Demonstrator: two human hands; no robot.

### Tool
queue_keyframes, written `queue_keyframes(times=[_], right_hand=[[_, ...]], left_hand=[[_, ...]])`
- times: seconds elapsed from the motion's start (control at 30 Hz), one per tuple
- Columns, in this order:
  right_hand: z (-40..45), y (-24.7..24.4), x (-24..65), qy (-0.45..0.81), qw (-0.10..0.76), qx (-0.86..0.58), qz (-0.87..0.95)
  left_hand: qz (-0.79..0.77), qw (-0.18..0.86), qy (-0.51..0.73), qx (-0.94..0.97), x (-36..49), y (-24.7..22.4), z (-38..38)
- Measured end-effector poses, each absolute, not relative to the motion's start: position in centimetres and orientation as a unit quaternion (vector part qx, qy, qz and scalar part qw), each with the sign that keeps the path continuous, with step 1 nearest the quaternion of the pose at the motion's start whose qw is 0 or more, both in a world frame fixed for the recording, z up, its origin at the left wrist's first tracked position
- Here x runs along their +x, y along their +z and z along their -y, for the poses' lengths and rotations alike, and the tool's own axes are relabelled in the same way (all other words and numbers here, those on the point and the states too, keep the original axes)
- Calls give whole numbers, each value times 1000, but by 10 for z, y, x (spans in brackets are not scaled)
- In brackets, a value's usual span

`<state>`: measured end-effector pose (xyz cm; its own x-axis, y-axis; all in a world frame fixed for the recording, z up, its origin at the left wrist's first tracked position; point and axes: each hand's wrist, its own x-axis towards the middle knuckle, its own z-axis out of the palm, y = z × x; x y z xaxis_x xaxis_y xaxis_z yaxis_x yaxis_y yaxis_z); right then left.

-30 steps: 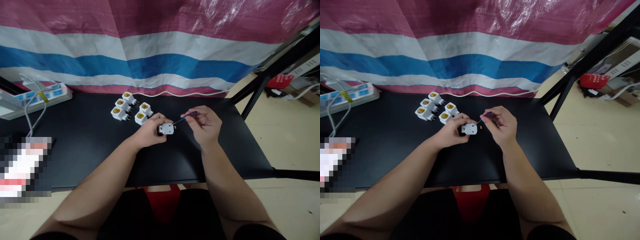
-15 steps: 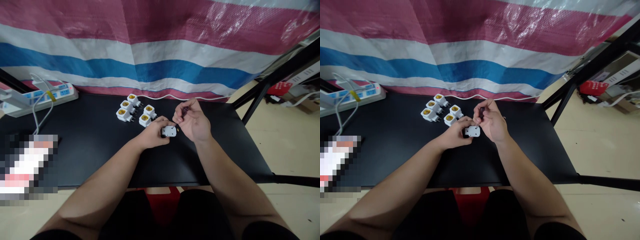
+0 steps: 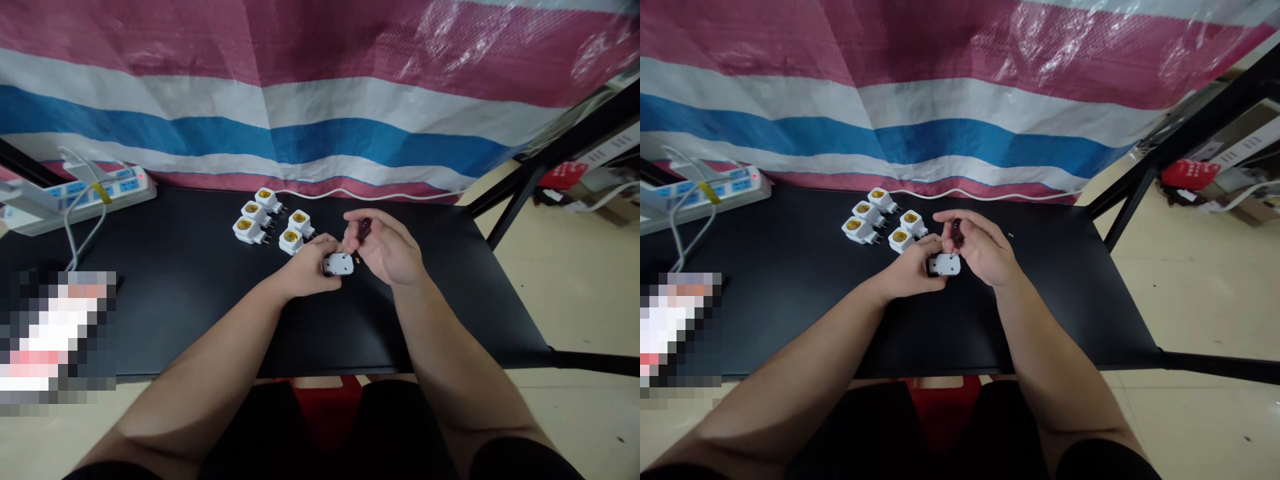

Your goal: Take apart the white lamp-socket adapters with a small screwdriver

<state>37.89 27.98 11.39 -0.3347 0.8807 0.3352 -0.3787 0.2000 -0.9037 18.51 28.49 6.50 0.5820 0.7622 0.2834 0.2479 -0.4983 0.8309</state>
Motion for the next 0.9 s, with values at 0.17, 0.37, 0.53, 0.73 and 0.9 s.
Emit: queue_keyframes(times=[0.17,0.37,0.53,0.73,0.9], right_hand=[[-275,115,373,608,570,-173,524],[-277,114,371,571,593,-192,534],[-275,120,373,590,582,-222,514],[-273,132,386,575,624,-205,488],[-270,133,390,599,589,-193,507]], left_hand=[[-306,388,327,805,185,68,-284],[-301,374,340,808,185,67,-284],[-297,374,344,808,185,66,-284],[-292,349,370,810,183,64,-286],[-291,324,388,812,183,66,-286]])
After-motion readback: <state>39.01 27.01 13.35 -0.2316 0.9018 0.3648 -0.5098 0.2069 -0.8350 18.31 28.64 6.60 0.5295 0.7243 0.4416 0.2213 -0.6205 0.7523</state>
